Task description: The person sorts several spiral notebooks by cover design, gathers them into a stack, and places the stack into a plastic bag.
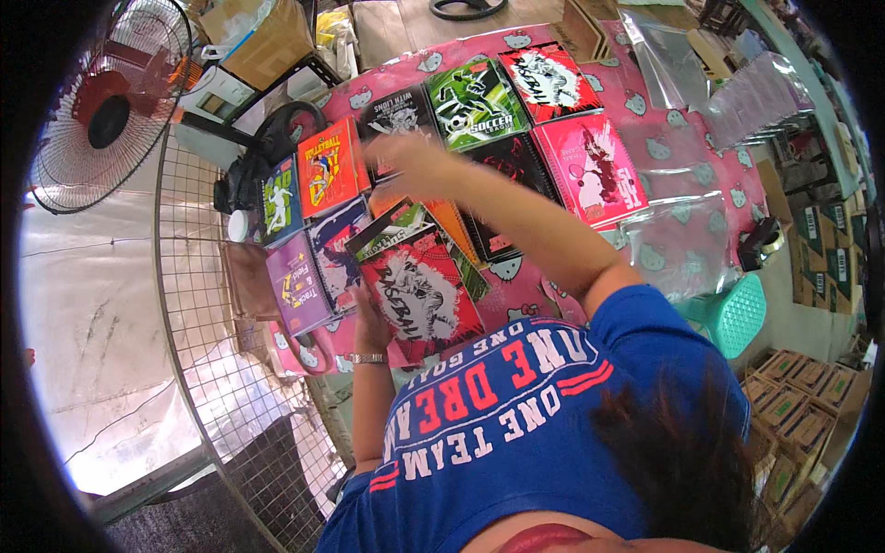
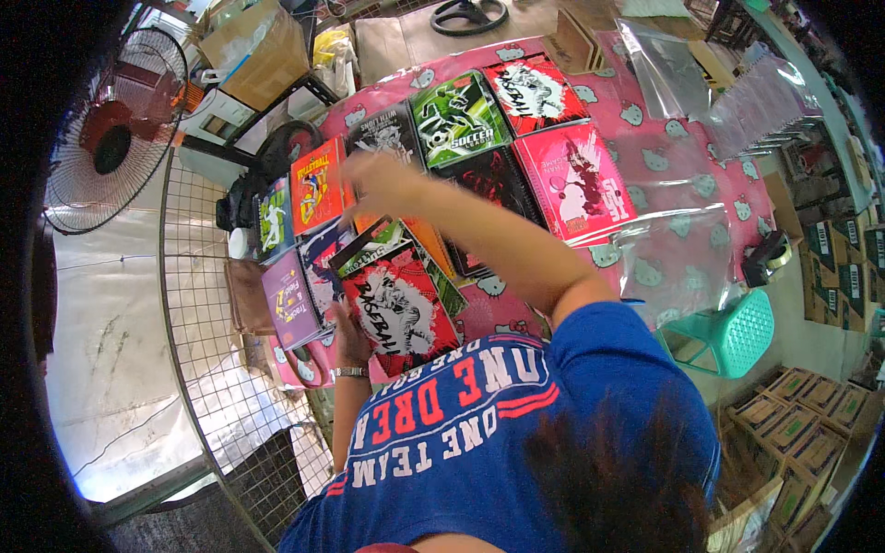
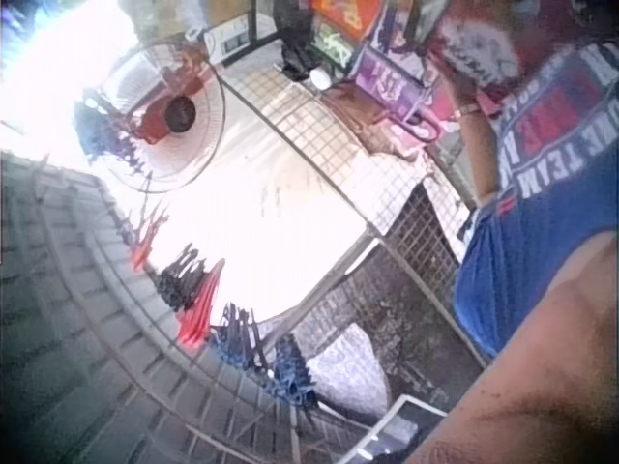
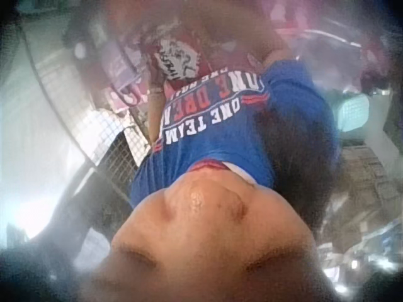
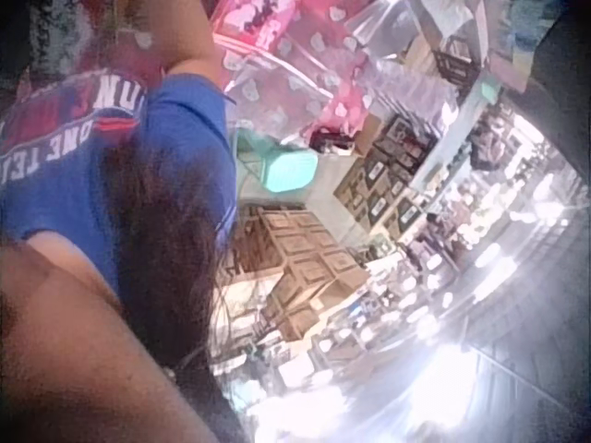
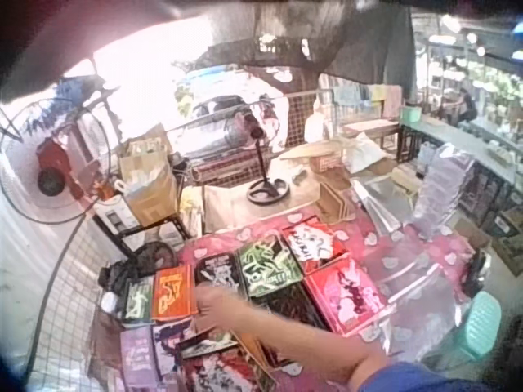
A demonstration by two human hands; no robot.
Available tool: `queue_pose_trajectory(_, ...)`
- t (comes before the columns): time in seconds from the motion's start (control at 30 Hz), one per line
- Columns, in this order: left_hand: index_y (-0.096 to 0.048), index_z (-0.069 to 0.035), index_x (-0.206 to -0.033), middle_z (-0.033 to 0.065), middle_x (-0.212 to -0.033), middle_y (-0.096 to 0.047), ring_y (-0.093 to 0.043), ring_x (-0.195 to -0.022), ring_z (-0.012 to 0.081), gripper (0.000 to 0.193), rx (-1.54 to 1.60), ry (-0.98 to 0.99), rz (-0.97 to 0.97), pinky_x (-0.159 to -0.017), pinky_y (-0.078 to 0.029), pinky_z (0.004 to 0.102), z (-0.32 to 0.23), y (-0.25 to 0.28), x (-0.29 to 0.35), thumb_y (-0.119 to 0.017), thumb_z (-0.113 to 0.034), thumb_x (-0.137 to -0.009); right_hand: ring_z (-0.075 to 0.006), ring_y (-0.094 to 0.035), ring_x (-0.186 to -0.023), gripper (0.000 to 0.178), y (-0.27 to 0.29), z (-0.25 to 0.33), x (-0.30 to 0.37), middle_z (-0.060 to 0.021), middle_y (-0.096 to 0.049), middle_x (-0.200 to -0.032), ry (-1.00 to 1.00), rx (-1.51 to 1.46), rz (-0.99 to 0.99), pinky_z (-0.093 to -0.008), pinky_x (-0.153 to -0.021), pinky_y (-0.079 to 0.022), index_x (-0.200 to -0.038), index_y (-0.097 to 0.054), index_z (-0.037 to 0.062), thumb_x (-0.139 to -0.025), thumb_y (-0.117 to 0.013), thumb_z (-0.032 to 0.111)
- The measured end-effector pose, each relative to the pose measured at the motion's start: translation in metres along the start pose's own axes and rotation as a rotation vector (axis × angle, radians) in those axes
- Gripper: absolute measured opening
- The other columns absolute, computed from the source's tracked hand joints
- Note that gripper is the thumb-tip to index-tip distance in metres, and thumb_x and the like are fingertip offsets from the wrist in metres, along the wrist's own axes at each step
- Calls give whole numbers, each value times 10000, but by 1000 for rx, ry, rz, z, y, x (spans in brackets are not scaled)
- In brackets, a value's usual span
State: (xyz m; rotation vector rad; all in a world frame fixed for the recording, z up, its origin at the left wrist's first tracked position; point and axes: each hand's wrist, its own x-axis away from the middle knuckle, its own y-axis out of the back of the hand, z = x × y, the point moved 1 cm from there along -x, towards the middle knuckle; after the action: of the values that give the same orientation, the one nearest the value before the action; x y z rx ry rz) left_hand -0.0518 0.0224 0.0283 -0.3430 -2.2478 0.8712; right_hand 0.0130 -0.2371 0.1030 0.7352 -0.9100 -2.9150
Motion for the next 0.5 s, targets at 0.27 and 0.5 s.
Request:
queue_pose_trajectory(0.27,-470,-79,-1238,83,-1024,-643,-658,-877,210,420,-264,-80,-136,-715,-573,353,10,32,7,-601,-33,-842,-386,-635,-915,559,181,-92,236,-208,-656,-996,-1103,744,-327,-457,-802,-484,-1029,-611,51,-721,-710,506)
queue_pose_trajectory(0.5,-518,-64,-1184,102,-1070,-651,-655,-938,252,381,-252,-109,-277,-782,-563,418,18,73,22,-567,-339,-926,-384,-641,-877,684,71,73,117,-205,-654,-936,-675,144,-286,-456,-784,-491,-1138,-474,41,-682,-786,444)
